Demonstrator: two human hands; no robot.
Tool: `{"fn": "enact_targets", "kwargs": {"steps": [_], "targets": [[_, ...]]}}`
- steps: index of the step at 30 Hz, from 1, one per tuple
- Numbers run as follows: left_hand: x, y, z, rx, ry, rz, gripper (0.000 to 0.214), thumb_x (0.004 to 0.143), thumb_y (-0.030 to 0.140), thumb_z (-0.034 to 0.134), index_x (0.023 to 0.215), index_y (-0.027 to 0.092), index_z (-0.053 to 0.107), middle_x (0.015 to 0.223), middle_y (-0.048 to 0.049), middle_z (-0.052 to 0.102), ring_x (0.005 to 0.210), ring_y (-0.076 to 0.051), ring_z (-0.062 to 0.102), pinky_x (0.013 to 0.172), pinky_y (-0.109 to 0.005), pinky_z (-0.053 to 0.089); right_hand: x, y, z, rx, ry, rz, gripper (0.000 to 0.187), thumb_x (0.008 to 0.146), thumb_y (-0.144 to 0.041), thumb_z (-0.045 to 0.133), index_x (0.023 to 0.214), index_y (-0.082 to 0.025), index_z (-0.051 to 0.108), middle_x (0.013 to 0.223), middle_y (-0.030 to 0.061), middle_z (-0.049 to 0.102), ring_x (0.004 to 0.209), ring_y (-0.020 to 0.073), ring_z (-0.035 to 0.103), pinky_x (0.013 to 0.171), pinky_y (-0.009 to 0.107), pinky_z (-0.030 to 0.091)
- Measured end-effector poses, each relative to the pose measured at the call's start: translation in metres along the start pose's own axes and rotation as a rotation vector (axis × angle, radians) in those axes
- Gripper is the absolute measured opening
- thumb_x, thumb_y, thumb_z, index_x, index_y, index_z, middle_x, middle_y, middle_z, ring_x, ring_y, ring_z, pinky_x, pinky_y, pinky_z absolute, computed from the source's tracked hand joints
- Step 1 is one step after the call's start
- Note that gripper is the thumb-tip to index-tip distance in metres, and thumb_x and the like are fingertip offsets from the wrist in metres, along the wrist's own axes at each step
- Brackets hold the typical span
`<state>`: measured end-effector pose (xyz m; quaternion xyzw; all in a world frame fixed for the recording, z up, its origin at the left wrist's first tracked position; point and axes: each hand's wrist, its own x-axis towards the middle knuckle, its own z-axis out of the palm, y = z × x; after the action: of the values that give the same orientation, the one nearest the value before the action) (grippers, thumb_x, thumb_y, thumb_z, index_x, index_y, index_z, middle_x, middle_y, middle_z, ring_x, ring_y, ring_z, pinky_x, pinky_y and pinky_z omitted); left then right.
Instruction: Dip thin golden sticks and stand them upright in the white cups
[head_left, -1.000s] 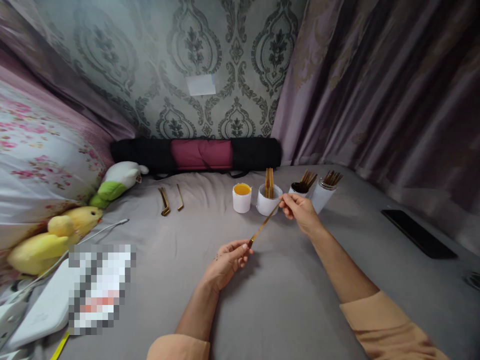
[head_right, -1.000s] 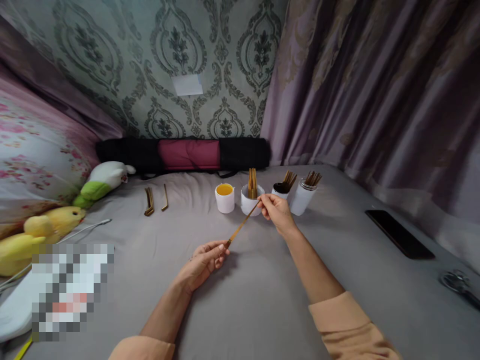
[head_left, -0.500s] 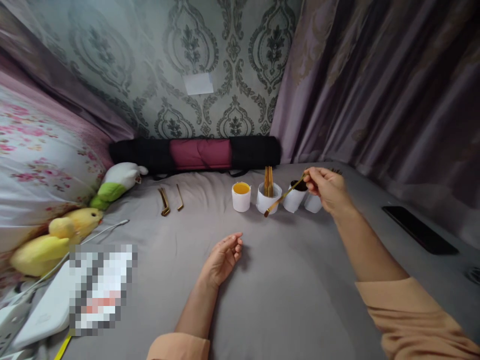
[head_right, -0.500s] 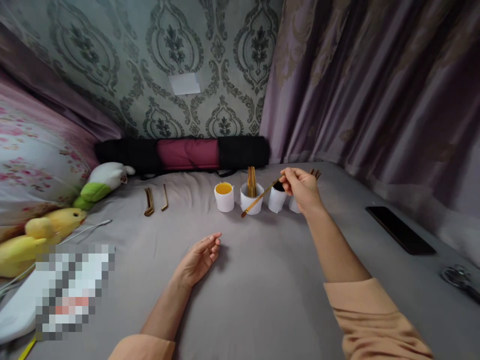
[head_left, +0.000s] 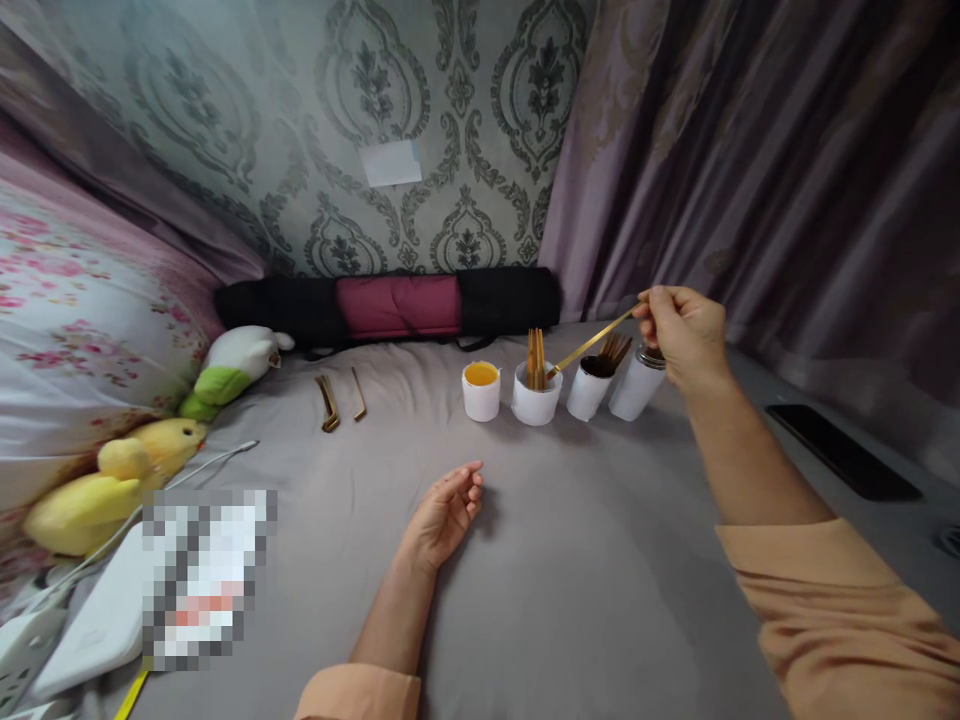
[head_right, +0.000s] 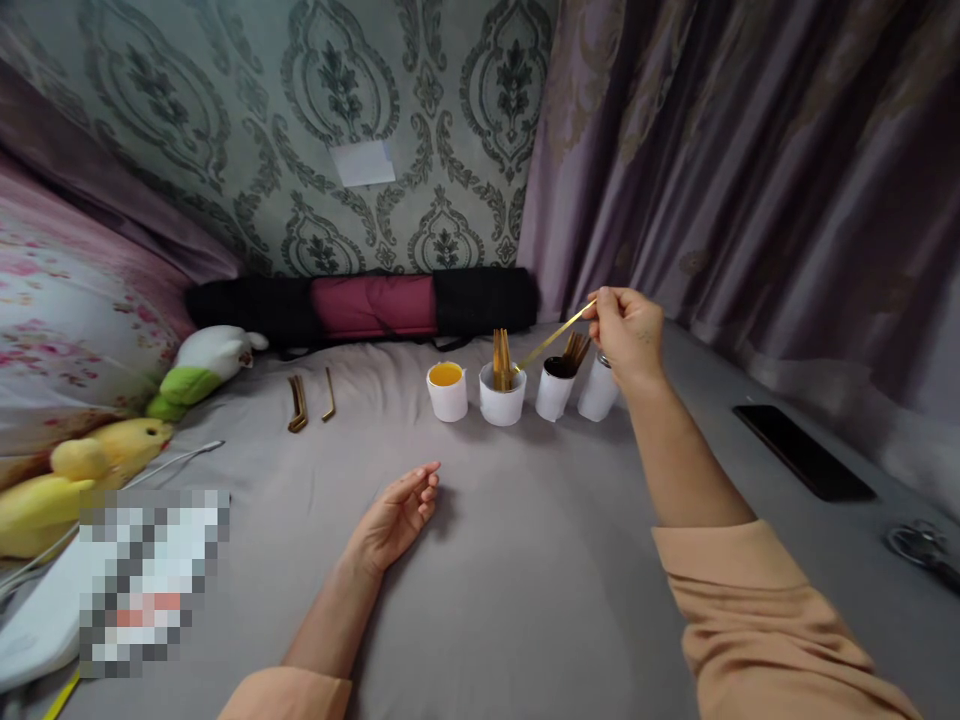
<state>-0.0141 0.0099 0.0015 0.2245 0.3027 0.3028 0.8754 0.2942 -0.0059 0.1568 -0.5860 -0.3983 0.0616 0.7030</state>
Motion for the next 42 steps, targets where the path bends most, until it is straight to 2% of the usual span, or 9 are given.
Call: {"fn": "enact_targets", "kwargs": {"steps": [5,14,31,36,42], "targets": [[0.000,0.000,-0.001,-0.010,-0.017,-0.002,0.020,0.076,0.016,0.059,0.095,0.009,0.060,0.075,-0.0027,0.055,0.058,-0.004,0.050,0.050,-0.015,0.041,0.000,0.001,0.011,-0.051,0.020,-0.054,0.019,0.078,-0.034,0.054,0.073,-0.016,0.059,0.060,0.0003,0.056,0.040,0.0045,0.042,0.035,0.017,0.029],[0.001,0.000,-0.003,-0.026,-0.033,-0.001,0.021,0.076,0.017,0.059,0.095,0.009,0.060,0.074,-0.0028,0.055,0.058,-0.004,0.049,0.049,-0.015,0.040,0.003,0.024,0.025,-0.199,-0.086,-0.121,0.024,0.080,-0.038,0.050,0.078,-0.016,0.061,0.063,0.0007,0.060,0.042,0.0049,0.045,0.040,0.017,0.035],[0.000,0.001,-0.001,-0.039,-0.011,-0.001,0.018,0.077,0.015,0.057,0.094,0.008,0.060,0.075,-0.0028,0.055,0.059,-0.004,0.049,0.050,-0.016,0.041,0.003,0.038,0.067,-0.357,-0.475,-0.126,0.022,0.081,-0.029,0.045,0.077,-0.015,0.061,0.065,0.0016,0.062,0.044,0.0064,0.048,0.046,0.019,0.038],[0.001,0.000,-0.002,-0.033,-0.021,0.004,0.019,0.076,0.016,0.058,0.094,0.009,0.060,0.075,-0.0029,0.055,0.059,-0.004,0.049,0.050,-0.016,0.040,0.005,0.047,0.077,-0.365,-0.544,-0.129,0.022,0.080,-0.026,0.044,0.075,-0.015,0.061,0.064,0.0015,0.061,0.043,0.0059,0.046,0.045,0.018,0.036],[0.002,0.000,-0.003,-0.032,-0.008,0.007,0.020,0.077,0.016,0.057,0.095,0.008,0.059,0.076,-0.0031,0.054,0.059,-0.005,0.049,0.050,-0.016,0.040,0.004,0.059,0.086,-0.417,-0.587,-0.063,0.021,0.079,-0.024,0.044,0.074,-0.014,0.061,0.061,0.0005,0.061,0.043,0.0058,0.047,0.045,0.018,0.037]]}}
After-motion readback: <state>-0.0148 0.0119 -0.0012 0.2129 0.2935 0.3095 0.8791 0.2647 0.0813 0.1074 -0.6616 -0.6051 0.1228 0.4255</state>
